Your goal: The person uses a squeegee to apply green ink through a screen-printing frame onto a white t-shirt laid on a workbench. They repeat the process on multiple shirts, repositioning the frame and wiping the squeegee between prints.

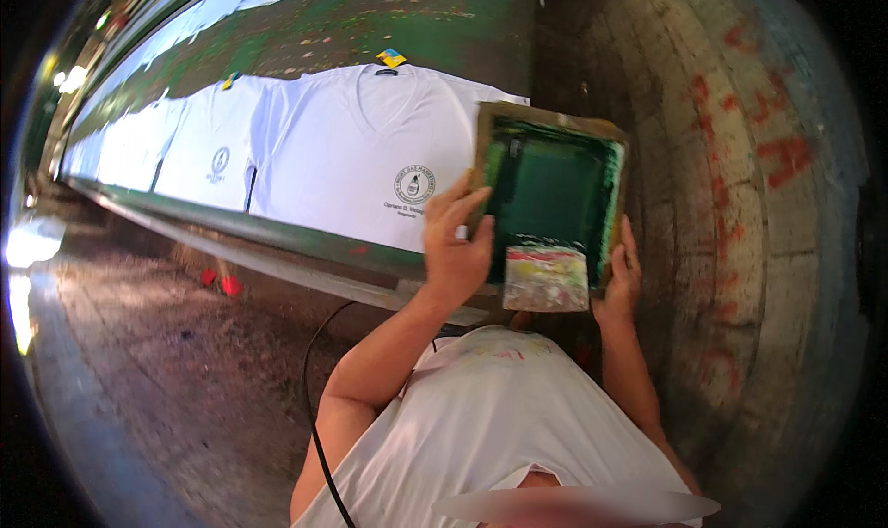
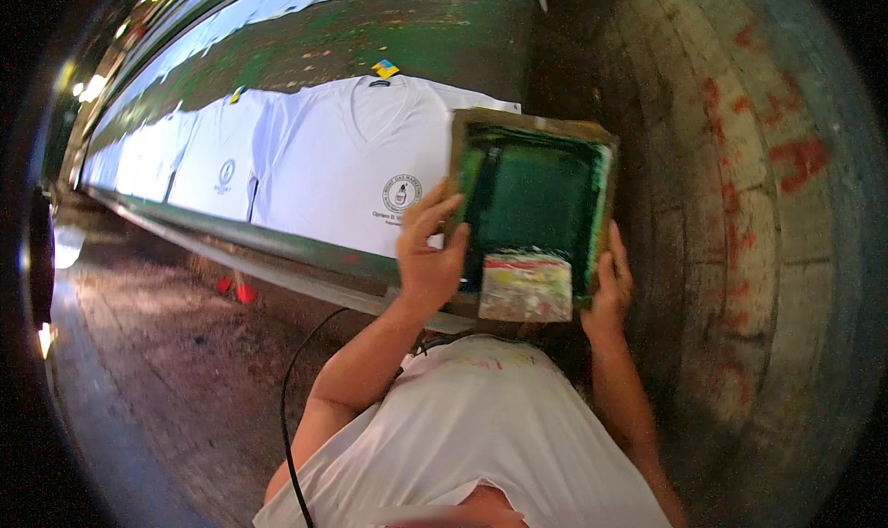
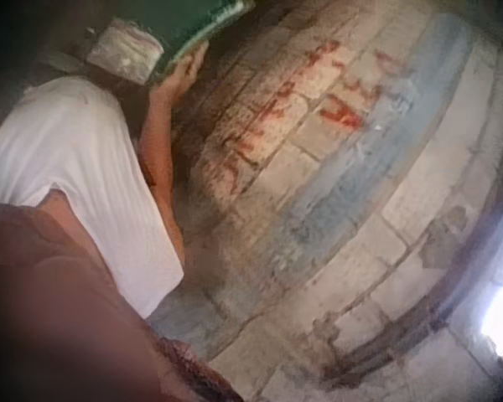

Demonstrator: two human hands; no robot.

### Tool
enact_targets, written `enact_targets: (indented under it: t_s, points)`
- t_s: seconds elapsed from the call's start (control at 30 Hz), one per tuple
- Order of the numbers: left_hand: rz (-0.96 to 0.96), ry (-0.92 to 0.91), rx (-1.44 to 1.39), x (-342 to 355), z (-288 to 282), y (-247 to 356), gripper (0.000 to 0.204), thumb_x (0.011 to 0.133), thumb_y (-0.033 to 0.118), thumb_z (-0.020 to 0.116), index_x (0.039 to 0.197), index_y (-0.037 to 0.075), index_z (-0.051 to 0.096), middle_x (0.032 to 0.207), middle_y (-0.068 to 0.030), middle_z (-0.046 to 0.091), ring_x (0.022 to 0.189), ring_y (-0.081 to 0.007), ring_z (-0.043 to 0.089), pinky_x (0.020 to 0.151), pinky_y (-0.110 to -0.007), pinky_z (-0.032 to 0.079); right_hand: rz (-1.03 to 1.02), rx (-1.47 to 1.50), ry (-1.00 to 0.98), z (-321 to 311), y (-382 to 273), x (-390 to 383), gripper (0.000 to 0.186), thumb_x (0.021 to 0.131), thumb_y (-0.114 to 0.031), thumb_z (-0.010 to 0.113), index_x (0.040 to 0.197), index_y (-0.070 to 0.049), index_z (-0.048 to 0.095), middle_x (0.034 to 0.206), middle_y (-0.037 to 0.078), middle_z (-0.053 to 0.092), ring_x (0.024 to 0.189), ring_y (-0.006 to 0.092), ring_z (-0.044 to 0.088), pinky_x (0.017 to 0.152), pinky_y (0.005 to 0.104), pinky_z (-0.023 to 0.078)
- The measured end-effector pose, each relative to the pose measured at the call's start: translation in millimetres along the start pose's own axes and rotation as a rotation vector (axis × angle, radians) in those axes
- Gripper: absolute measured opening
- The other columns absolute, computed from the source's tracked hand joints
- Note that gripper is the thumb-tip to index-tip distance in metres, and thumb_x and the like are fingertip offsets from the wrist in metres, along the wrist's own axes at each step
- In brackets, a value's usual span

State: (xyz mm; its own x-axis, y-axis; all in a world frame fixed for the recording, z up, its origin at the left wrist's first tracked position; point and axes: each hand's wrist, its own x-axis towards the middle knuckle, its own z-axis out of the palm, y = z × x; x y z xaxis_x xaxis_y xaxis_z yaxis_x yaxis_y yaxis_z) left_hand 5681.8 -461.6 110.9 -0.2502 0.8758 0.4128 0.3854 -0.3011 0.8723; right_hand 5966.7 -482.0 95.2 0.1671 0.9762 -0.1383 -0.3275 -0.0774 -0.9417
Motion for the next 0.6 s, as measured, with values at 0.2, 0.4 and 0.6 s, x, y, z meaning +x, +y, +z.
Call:
enact_targets:
  t_s: [0.2,0.4,0.6]
  points:
    - [0.047,-0.05,-0.015,-25.4,124.6,57.4,0.049,0.085,-0.009,0.081,0.131,0.006,0.081,0.156,-0.0224,0.068,0.138,-0.0397,0.065,0.118,-0.048,0.051,0.079,0.074,0.12,-139.5,-36.2,11.9,0.067,0.117,-0.035,0.065,0.175,-0.009,0.044,0.153,0.016,0.066,0.132,0.0299,0.07,0.105,0.0459,0.061]
    - [0.096,-0.058,-0.042,-21.0,200.0,106.8,0.05,0.084,-0.008,0.083,0.131,0.007,0.081,0.156,-0.0218,0.068,0.136,-0.0402,0.065,0.116,-0.048,0.052,0.044,0.193,0.02,-223.2,-79.3,28.4,0.05,0.118,-0.041,0.06,0.152,-0.003,0.059,0.137,0.012,0.07,0.124,0.0258,0.071,0.097,0.0431,0.063]
    - [0.084,-0.112,-0.05,1.8,245.0,116.2,0.049,0.084,-0.008,0.083,0.131,0.007,0.082,0.156,-0.0199,0.069,0.137,-0.0362,0.066,0.111,-0.047,0.055,0.114,0.057,0.244,-234.9,-104.1,45.5,0.066,0.117,-0.042,0.064,0.17,-0.008,0.045,0.152,0.017,0.063,0.132,0.0333,0.07,0.103,0.0525,0.064]
